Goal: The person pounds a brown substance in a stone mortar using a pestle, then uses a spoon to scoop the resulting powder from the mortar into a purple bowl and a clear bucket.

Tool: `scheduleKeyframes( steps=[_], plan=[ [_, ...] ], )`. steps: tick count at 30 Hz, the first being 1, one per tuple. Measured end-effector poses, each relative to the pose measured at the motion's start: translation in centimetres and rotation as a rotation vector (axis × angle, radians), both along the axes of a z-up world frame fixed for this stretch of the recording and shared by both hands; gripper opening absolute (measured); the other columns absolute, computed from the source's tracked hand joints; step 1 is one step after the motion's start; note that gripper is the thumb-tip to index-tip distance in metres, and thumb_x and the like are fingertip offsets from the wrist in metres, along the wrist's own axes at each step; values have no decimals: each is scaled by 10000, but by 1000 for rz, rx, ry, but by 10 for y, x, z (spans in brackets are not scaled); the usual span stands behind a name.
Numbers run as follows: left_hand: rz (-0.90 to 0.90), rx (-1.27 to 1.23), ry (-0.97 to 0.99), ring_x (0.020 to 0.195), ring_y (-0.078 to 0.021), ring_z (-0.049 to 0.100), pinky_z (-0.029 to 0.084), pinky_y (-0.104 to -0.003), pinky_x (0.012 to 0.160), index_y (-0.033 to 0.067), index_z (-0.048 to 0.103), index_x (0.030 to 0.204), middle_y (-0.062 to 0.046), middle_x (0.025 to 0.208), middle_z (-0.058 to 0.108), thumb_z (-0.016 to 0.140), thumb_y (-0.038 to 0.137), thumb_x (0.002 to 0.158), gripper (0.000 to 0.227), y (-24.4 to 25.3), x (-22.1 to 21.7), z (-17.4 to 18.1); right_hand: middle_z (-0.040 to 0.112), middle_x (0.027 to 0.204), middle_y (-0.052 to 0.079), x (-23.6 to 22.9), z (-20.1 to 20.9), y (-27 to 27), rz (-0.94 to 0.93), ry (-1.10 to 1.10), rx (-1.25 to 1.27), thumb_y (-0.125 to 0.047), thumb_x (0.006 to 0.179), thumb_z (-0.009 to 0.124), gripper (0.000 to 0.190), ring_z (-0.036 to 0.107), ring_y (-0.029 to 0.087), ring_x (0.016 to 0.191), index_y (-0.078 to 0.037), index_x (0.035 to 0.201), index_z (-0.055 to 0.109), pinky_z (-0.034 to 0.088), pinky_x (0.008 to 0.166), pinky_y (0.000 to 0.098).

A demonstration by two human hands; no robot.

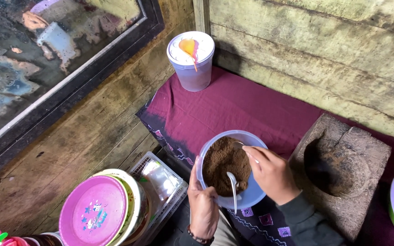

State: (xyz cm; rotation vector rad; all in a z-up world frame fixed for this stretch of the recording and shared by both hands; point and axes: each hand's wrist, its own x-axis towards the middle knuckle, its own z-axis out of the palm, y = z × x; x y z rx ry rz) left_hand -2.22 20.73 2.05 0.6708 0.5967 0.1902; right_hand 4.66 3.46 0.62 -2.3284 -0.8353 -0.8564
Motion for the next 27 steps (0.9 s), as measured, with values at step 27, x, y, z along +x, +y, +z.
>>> scheduleKeyframes(
  steps=[27],
  plan=[
    [-56,265,-53,1487,-204,469,392,-311,1209,7,600,1427,-110,1567,561,347,-237,426,1061,14,-15,-27,870,945,94,-51,-31,25,-157,999,470,-254,925,640,308,867,157,868,-93,1140,790,679,819,239]
  ],
)
